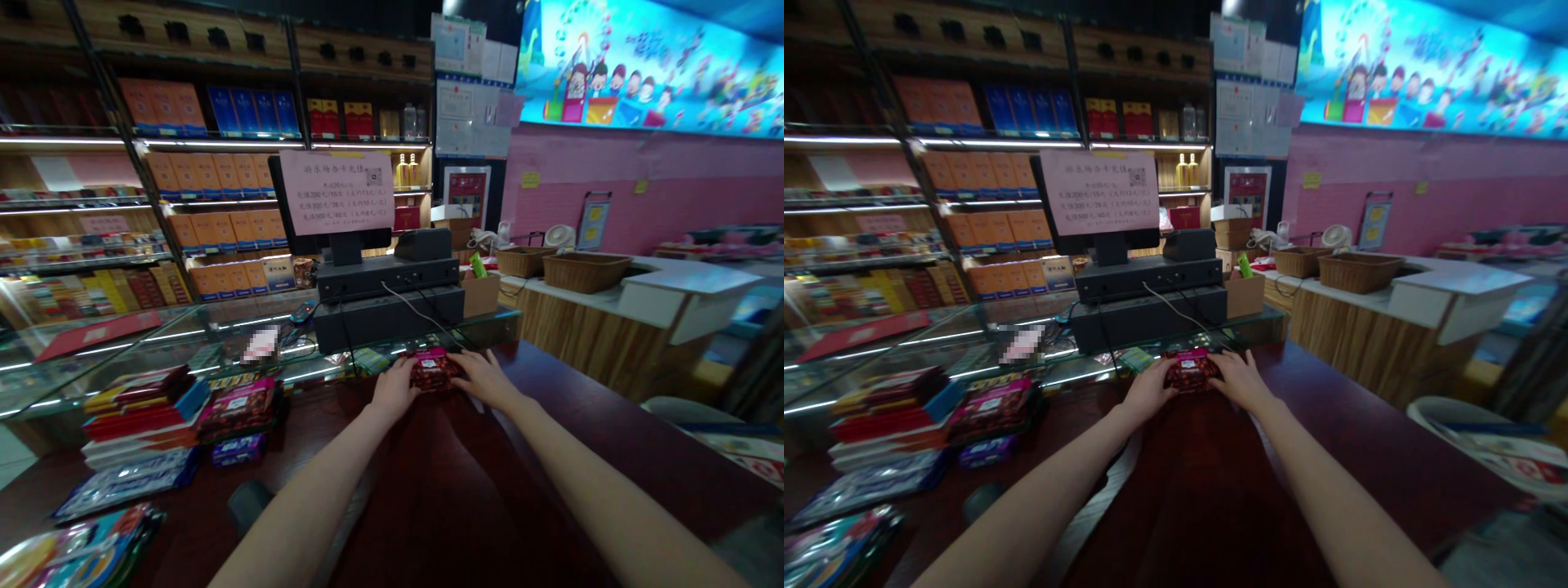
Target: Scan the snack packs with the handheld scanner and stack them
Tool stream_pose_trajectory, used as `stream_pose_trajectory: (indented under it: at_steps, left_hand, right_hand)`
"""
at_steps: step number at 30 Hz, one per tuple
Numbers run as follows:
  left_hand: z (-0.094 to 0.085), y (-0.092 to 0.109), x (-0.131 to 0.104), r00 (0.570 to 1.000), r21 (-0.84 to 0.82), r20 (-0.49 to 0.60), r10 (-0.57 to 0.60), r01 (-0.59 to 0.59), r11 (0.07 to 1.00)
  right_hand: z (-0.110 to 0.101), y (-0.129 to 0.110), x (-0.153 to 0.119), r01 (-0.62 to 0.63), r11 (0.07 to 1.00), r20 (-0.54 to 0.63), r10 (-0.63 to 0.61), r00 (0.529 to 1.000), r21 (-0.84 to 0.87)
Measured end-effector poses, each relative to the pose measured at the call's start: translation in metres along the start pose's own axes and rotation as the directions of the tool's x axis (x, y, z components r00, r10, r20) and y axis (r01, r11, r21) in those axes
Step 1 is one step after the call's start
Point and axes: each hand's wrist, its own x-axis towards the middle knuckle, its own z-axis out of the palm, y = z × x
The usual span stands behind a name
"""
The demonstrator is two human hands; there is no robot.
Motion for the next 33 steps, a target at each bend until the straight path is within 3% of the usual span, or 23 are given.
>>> stream_pose_trajectory:
  at_steps: [9, 17, 23, 33]
  left_hand:
    - [-0.017, -0.004, -0.023, 0.999, 0.029, 0.001, 0.041, -0.041, 0.999]
    - [-0.045, -0.016, -0.051, 1.0, 0.077, -0.007, 0.029, -0.028, 0.997]
    - [-0.07, -0.042, -0.079, 1.0, 0.116, -0.019, -0.012, 0.015, 0.993]
    - [-0.102, -0.103, -0.121, 0.987, 0.126, -0.137, -0.086, 0.103, 0.987]
  right_hand:
    - [-0.007, -0.017, -0.009, 0.013, 1.0, -0.051, -0.013, 0.999, -0.016]
    - [-0.006, -0.058, -0.014, 0.089, 0.996, -0.066, -0.088, 0.994, 0.014]
    - [0.002, -0.1, -0.009, 0.161, 0.986, -0.057, -0.158, 0.986, 0.042]
    - [0.016, -0.166, 0.01, 0.281, 0.956, -0.033, -0.279, 0.96, 0.081]
